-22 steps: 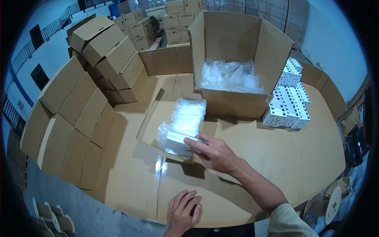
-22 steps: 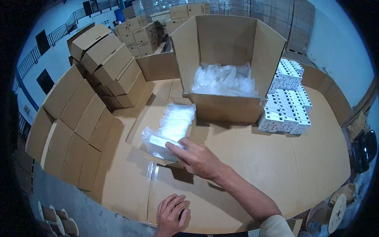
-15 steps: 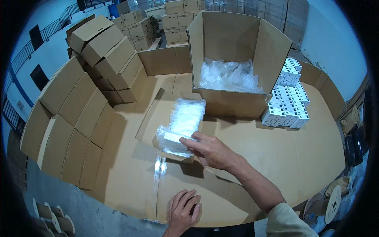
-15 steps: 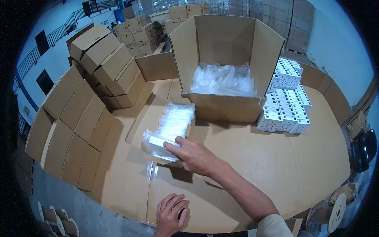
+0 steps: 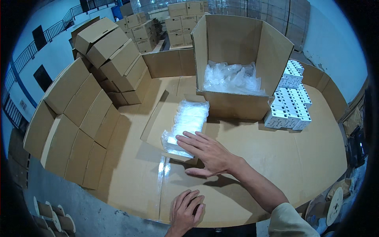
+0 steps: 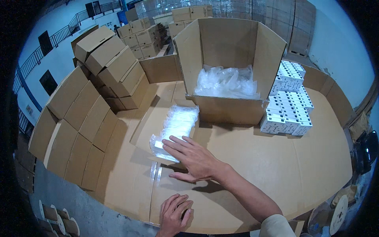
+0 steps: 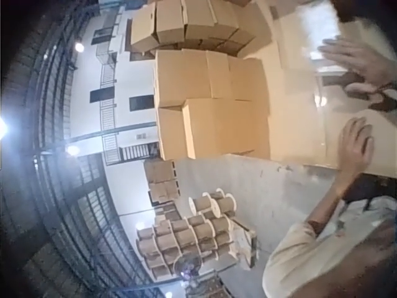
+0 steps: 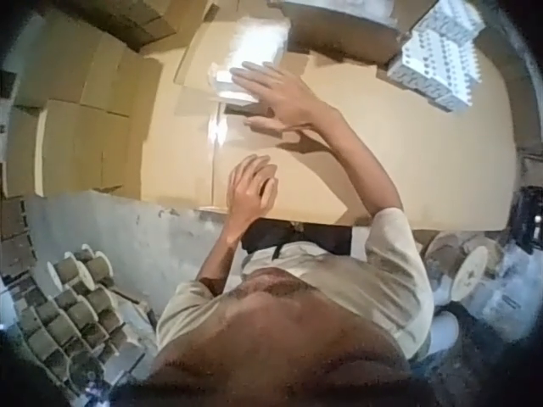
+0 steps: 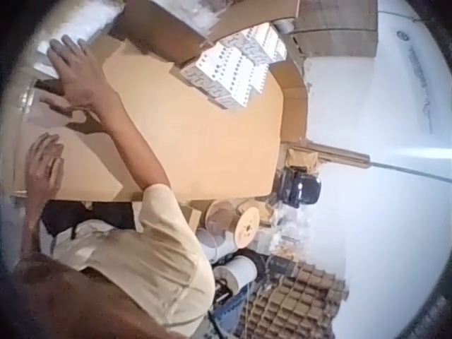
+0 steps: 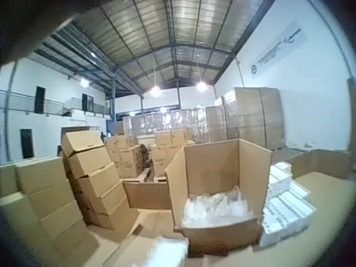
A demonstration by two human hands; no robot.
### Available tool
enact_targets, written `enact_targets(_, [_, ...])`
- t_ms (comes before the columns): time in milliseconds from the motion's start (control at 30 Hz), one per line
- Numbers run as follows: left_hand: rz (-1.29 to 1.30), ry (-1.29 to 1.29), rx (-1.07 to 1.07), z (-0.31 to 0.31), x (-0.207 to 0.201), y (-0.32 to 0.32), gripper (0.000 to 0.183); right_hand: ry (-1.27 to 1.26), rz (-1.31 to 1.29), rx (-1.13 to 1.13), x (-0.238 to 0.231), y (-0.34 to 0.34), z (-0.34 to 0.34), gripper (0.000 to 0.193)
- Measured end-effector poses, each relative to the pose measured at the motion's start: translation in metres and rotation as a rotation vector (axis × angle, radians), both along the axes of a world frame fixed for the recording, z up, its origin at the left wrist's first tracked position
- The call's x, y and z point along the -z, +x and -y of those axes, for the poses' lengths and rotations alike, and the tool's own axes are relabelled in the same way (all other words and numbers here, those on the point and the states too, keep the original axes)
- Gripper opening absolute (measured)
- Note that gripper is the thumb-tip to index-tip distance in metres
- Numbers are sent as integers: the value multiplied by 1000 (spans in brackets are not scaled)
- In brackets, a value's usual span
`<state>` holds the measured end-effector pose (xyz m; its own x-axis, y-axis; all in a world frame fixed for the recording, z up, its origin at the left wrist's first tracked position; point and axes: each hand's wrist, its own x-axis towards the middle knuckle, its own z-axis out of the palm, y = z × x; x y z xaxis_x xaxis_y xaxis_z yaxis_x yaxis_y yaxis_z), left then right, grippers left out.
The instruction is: Packing small electronic components in white boxes into protective bags and then into larger shipping containers.
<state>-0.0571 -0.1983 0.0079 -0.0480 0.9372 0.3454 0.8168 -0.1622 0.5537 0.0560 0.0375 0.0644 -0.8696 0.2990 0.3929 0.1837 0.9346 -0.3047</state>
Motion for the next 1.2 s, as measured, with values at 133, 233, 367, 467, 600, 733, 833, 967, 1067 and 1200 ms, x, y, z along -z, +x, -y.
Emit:
enact_targets(133, [4,0,5,0,0,-1,30,-29,-7,-33,9,-3,-1,85])
enact_targets(233, [1,-11,7,-2,-3,-1,29,-19,5,-26,8,0,-1,87])
enact_targets(367, [-29,-28,11,2,0,2,30,57,97,-21,19,-3,1,89])
enact_targets(467, [-41,-23,15,0,0,0,31,61,94,-51,19,-4,-2,89])
enact_targets(600, [-39,-23,20,0,3,4,29,54,87,-36,25,-3,-1,88])
enact_targets(733, [-55,-54,66,-3,2,0,43,-8,63,-40,17,5,-2,90])
enact_targets(833, [154,-59,-96,-20,4,2,73,-59,-3,35,-4,30,2,92])
enact_targets(967, [362,151,-449,-79,3,8,113,-77,-32,133,-8,72,4,93])
enact_targets(1067, [470,239,-564,-120,14,11,123,-88,-5,179,-4,95,10,92])
enact_targets(1200, [821,426,-468,-157,22,25,126,-115,30,230,-2,123,19,92])
